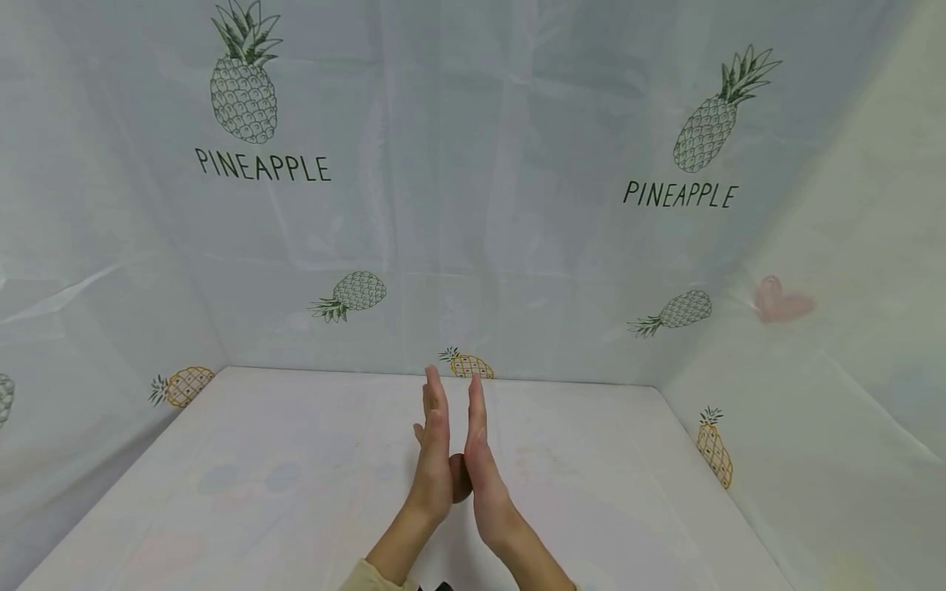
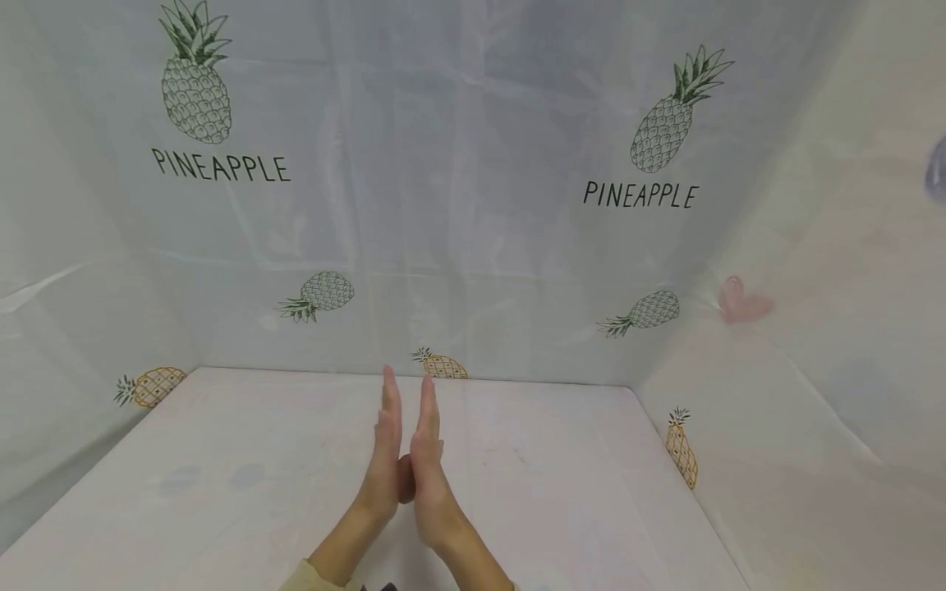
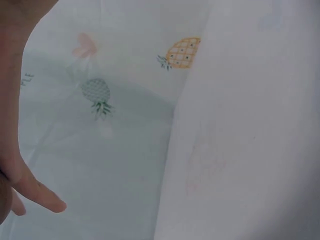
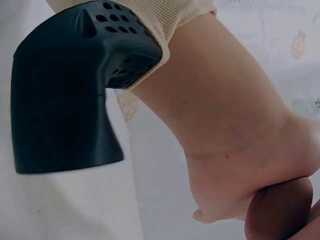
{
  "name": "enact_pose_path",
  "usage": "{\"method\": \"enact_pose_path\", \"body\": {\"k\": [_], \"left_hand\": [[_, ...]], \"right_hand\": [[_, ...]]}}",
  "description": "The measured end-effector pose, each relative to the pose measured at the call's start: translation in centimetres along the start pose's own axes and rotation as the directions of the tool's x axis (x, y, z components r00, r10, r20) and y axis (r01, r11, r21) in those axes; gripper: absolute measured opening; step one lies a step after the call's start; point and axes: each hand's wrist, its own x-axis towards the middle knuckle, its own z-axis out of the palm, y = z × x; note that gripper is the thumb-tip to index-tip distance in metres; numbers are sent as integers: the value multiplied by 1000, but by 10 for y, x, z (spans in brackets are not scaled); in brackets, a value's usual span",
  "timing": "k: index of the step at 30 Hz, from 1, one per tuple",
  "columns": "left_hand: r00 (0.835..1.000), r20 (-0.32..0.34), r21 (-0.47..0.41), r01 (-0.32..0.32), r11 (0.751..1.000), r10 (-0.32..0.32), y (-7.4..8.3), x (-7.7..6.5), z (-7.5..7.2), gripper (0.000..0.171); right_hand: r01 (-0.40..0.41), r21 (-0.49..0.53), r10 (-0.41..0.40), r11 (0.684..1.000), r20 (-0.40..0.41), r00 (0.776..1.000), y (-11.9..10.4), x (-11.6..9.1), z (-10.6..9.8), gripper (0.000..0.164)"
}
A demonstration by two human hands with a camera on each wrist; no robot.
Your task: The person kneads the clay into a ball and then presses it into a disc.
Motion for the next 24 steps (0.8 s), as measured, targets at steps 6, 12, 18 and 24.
{"method": "enact_pose_path", "body": {"k": [6,12,18,24], "left_hand": [[1000,20,22,-13,1000,12,-3,-2,3,62],[999,46,30,-10,1000,8,-1,-6,10,61],[997,78,-7,4,1000,-4,2,-10,17,57],[994,108,-39,-31,999,35,1,-13,22,56]], "right_hand": [[18,-26,-19,999,-22,1000,-2,0,-4,59],[37,-35,-38,999,-32,999,-3,1,-11,58],[33,-23,-34,999,-41,999,-6,2,-17,59],[26,21,-25,999,-40,999,-9,3,-22,58]]}}
